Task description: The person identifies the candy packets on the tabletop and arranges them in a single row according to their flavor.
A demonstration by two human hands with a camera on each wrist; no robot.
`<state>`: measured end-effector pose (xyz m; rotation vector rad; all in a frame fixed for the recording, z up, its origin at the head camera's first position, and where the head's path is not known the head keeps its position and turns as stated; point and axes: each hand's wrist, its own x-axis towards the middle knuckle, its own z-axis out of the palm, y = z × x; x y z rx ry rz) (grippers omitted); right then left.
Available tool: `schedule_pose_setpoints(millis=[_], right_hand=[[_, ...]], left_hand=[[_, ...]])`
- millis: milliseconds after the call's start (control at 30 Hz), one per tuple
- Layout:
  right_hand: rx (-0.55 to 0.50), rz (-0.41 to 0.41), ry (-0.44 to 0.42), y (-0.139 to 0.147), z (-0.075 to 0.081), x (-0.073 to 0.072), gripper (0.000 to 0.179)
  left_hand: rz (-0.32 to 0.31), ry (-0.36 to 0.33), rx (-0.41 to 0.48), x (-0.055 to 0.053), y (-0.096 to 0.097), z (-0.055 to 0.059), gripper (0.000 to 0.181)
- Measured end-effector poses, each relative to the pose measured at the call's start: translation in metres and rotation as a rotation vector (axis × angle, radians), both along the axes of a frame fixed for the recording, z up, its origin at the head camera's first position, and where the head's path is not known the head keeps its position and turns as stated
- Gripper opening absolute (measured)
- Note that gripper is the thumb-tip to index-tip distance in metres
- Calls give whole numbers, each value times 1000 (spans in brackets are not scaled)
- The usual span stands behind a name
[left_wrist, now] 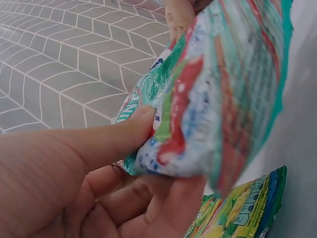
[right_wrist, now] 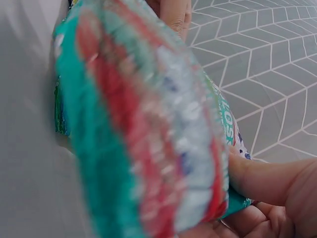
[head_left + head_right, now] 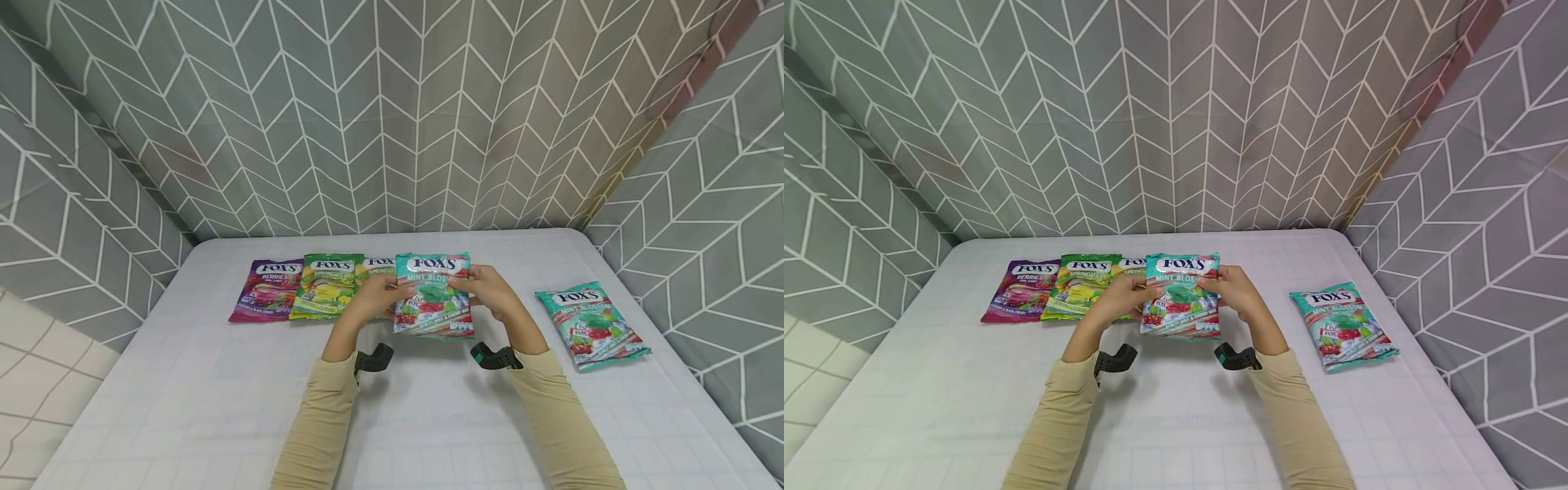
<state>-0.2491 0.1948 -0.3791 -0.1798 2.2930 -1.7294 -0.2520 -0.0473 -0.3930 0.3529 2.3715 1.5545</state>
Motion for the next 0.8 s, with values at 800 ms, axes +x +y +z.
schedule_pose_setpoints(millis=[800], right_hand=[[62, -176, -30, 10, -9, -9, 71]], left_hand=[[2, -82, 119, -5, 1, -8, 41]])
